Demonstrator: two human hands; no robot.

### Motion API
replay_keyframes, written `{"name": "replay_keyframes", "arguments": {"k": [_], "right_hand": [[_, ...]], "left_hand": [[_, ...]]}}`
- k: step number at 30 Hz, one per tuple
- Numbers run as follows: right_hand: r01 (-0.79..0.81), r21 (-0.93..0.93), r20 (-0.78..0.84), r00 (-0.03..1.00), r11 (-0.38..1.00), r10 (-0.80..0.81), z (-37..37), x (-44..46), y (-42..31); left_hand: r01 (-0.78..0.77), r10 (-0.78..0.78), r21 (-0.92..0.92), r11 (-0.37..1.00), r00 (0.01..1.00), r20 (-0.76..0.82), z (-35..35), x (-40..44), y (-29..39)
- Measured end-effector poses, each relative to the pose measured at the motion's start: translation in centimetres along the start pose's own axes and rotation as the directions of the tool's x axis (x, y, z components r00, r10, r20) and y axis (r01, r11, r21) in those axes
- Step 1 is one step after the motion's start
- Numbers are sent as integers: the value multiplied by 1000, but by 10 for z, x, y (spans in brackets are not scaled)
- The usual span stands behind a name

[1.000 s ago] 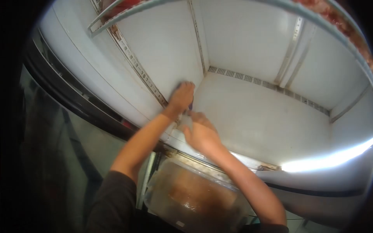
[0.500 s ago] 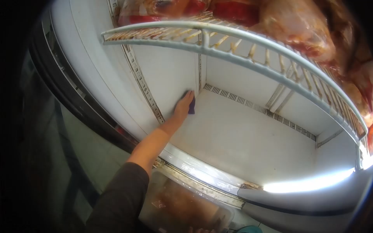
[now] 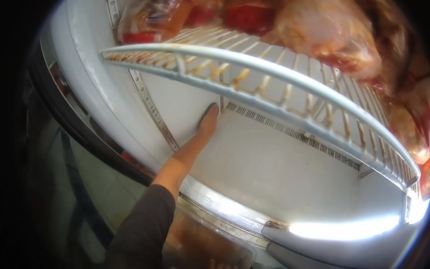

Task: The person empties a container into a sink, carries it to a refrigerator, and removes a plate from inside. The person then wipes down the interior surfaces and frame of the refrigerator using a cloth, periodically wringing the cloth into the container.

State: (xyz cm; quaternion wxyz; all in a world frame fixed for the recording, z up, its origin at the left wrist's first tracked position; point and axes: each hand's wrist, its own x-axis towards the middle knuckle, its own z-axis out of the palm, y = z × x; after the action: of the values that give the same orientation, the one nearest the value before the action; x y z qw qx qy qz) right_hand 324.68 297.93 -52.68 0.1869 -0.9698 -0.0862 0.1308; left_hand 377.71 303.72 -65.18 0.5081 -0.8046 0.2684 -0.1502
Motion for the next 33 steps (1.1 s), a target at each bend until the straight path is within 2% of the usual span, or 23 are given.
{"name": "replay_keyframes", "arguments": {"k": [2,3,4,5,7,8,10,12,14,15,16,18,19,21,23,25,27,28,30,31,33], "right_hand": [[5,11,13,1000,1000,-5,0,-3,0],[5,12,19,1000,1000,-5,1,-2,0],[4,16,34,999,1000,-5,1,-3,1],[1,9,53,999,1000,-2,4,-2,2],[-8,23,94,996,1000,6,9,-8,0],[-13,31,116,993,999,9,7,-10,-2],[-14,28,138,990,1000,10,8,-14,1],[-9,15,145,989,1000,7,8,-15,5],[-15,-9,161,987,1000,16,13,-19,7],[-18,-11,164,986,1000,20,15,-22,7],[-18,-34,184,983,999,24,20,-21,9],[-33,-15,109,993,999,34,-1,-18,-1],[-42,3,83,996,999,42,-8,-16,-8],[-52,-3,97,994,999,52,-8,-17,-16],[-55,-22,113,992,998,57,-4,-12,-18],[-52,-20,123,991,998,54,-3,-13,-19],[-46,-27,115,992,999,49,-5,-14,-19],[-42,-29,113,993,999,45,-4,-16,-19],[-27,-29,90,996,999,29,-4,-20,-18],[-23,-32,81,996,999,26,-2,-22,-18],[-3,-34,56,998,999,5,-1,-28,-17]], "left_hand": [[76,-78,-42,996,995,-54,-3,15,-15],[152,-154,-56,987,987,-43,-22,25,-47],[327,-346,-137,935,925,-157,-37,34,-82],[429,-519,-310,848,793,-320,-28,65,-108],[409,-464,-221,885,753,-466,-68,42,-184],[306,-342,-154,939,858,-382,-88,27,-207],[468,-468,-132,874,734,-492,-71,34,-180],[382,-404,-133,915,854,-327,-55,33,-134],[400,-411,-108,910,840,-355,-10,41,-65],[299,-317,-104,948,902,-292,-10,27,-51],[191,-211,-104,976,950,-230,-12,18,-48],[113,-133,-94,989,964,-231,-25,7,-78],[157,-194,-157,975,945,-262,-33,12,-99],[358,-425,-238,903,831,-360,-61,18,-160],[503,-650,-412,760,572,-500,-78,26,-202],[479,-662,-460,747,597,-453,-73,34,-199],[567,-623,-282,774,603,-498,-64,31,-176],[441,-498,-232,867,763,-412,-54,26,-151],[283,-354,-258,924,886,-298,-29,13,-85],[303,-379,-290,908,889,-258,-10,14,-48],[165,-230,-231,959,927,-295,-6,-29,-33]]}}
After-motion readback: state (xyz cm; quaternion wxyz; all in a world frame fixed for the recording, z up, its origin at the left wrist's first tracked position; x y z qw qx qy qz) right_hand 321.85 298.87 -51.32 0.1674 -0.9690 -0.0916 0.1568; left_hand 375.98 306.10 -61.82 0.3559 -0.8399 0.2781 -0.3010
